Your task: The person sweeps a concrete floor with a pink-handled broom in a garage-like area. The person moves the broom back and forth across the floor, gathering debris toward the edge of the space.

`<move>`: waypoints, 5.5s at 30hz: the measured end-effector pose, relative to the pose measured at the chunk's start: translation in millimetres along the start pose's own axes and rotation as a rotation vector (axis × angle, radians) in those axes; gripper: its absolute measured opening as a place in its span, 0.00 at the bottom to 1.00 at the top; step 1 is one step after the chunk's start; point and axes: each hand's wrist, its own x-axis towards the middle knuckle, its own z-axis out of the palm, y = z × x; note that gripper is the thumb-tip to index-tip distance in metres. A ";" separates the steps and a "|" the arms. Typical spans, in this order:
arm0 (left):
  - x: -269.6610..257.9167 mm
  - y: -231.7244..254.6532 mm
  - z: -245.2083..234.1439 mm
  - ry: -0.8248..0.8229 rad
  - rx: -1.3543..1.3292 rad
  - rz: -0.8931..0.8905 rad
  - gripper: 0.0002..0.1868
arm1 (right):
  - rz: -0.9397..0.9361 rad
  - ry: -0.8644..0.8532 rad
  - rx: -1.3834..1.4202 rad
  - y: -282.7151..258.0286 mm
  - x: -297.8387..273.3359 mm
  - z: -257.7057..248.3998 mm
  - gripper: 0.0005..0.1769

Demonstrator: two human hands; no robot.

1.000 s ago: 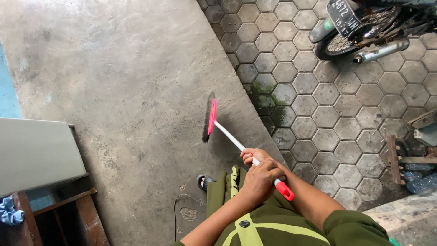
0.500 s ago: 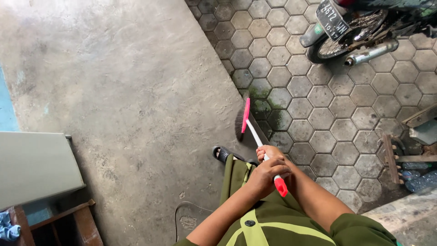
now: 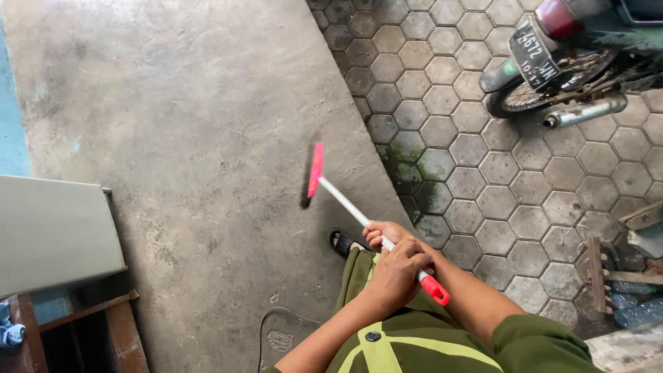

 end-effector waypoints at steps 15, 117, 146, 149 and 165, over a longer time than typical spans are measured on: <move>43.6 -96.7 2.9 0.082 -0.379 -0.011 0.08 | 0.228 0.198 0.034 -70.1 84.5 4.4 0.05; 243.3 -245.0 -78.6 0.476 -0.480 -0.218 0.12 | 0.567 0.063 -0.406 -280.6 193.3 208.5 0.08; 101.8 -269.1 -86.8 0.740 -0.304 -0.676 0.22 | 0.646 0.287 -0.799 -88.4 170.7 324.3 0.04; 103.5 -276.0 -80.9 0.775 -0.372 -0.567 0.25 | 0.628 0.326 -0.816 -98.1 193.1 311.5 0.06; 9.7 -245.2 -187.9 0.926 -0.139 -0.411 0.09 | 0.661 0.045 -0.993 -12.5 257.5 337.9 0.22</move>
